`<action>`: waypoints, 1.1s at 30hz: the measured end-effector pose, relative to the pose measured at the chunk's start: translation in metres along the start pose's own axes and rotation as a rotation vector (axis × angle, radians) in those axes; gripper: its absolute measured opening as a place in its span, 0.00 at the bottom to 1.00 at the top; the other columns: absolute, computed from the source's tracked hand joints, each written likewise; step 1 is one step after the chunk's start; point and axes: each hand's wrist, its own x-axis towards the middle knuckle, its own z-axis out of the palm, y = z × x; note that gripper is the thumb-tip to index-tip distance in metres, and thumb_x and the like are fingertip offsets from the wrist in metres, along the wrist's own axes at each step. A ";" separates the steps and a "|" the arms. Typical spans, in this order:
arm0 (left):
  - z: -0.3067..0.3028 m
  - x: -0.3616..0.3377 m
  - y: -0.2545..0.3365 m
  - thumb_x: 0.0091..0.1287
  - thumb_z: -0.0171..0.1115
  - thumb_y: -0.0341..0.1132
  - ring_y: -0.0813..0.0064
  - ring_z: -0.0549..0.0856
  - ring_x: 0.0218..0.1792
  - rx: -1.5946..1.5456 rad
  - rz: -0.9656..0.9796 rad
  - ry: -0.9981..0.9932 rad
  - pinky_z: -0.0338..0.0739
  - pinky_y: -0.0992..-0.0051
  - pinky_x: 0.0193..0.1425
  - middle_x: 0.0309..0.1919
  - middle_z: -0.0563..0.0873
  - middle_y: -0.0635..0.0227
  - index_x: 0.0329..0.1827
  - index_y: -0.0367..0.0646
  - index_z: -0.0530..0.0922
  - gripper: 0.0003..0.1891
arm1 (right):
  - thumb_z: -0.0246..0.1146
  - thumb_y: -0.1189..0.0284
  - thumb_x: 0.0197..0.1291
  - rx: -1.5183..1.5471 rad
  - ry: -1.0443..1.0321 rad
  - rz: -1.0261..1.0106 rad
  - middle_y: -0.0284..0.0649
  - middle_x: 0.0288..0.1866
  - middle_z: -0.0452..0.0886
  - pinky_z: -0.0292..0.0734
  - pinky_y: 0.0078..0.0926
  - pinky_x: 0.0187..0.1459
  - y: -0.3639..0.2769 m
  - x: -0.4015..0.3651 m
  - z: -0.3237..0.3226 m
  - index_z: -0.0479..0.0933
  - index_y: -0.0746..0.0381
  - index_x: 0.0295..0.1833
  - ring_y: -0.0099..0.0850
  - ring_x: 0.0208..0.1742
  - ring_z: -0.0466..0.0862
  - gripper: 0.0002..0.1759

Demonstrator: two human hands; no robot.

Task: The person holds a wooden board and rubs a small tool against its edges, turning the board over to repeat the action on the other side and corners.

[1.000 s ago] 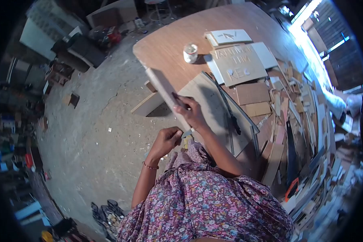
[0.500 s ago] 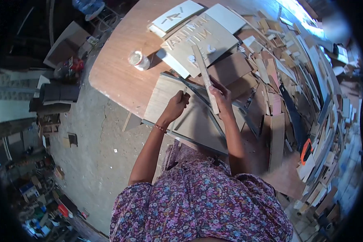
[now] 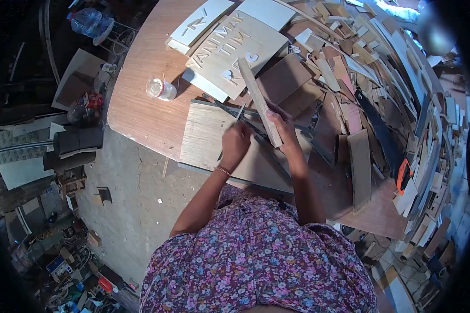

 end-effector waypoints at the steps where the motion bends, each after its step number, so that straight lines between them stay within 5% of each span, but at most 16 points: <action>1: 0.006 -0.009 0.003 0.52 0.64 0.36 0.55 0.79 0.21 0.040 -0.066 -0.046 0.72 0.63 0.25 0.18 0.78 0.53 0.23 0.36 0.74 0.11 | 0.60 0.68 0.49 0.005 -0.004 -0.001 0.39 0.50 0.76 0.63 0.20 0.54 0.003 0.001 -0.002 0.72 0.65 0.55 0.25 0.50 0.73 0.25; 5: 0.021 -0.029 0.021 0.52 0.62 0.51 0.53 0.81 0.25 0.203 -0.191 -0.205 0.75 0.61 0.29 0.20 0.80 0.51 0.19 0.36 0.75 0.22 | 0.60 0.68 0.49 0.040 -0.006 0.010 0.38 0.50 0.76 0.63 0.21 0.54 0.003 -0.007 -0.001 0.72 0.65 0.55 0.25 0.50 0.73 0.25; 12: 0.037 -0.037 -0.002 0.49 0.64 0.47 0.53 0.81 0.28 0.057 -0.368 -0.273 0.75 0.62 0.32 0.23 0.80 0.49 0.23 0.35 0.78 0.19 | 0.60 0.68 0.49 -0.022 -0.026 0.012 0.37 0.48 0.77 0.66 0.19 0.50 0.011 -0.008 -0.004 0.73 0.64 0.54 0.23 0.46 0.74 0.25; 14: 0.037 -0.042 -0.005 0.47 0.65 0.44 0.56 0.82 0.28 -0.117 -0.523 -0.210 0.76 0.64 0.34 0.22 0.80 0.50 0.22 0.34 0.77 0.18 | 0.60 0.67 0.49 -0.044 0.027 0.092 0.35 0.44 0.78 0.69 0.15 0.42 0.008 -0.010 0.000 0.73 0.63 0.54 0.20 0.41 0.76 0.24; 18: 0.019 -0.053 -0.007 0.53 0.63 0.37 0.63 0.83 0.28 -0.452 -0.467 -0.047 0.77 0.69 0.34 0.22 0.80 0.55 0.28 0.33 0.74 0.13 | 0.60 0.65 0.50 -0.104 -0.046 0.072 0.34 0.41 0.78 0.69 0.13 0.34 0.003 -0.015 0.009 0.73 0.62 0.54 0.18 0.36 0.75 0.25; 20: 0.007 -0.058 -0.010 0.59 0.59 0.30 0.70 0.82 0.28 -1.056 -0.458 0.070 0.78 0.73 0.33 0.24 0.80 0.61 0.34 0.35 0.70 0.09 | 0.59 0.59 0.50 -0.132 -0.126 0.023 0.40 0.42 0.77 0.75 0.23 0.37 0.006 -0.016 0.015 0.69 0.66 0.55 0.26 0.38 0.78 0.29; 25: -0.060 -0.070 -0.009 0.62 0.56 0.32 0.74 0.82 0.31 -1.192 -0.336 0.214 0.77 0.74 0.38 0.27 0.79 0.65 0.37 0.37 0.70 0.08 | 0.57 0.59 0.51 -0.070 -0.369 0.045 0.42 0.42 0.77 0.74 0.22 0.38 0.020 -0.024 0.050 0.68 0.67 0.56 0.27 0.39 0.78 0.30; 33: -0.136 -0.147 -0.012 0.68 0.49 0.37 0.83 0.73 0.19 -1.192 -0.312 0.574 0.68 0.83 0.24 0.21 0.76 0.72 0.38 0.40 0.71 0.09 | 0.57 0.58 0.48 -0.057 -0.821 0.126 0.45 0.50 0.74 0.72 0.26 0.47 0.045 -0.072 0.139 0.63 0.69 0.60 0.30 0.49 0.76 0.36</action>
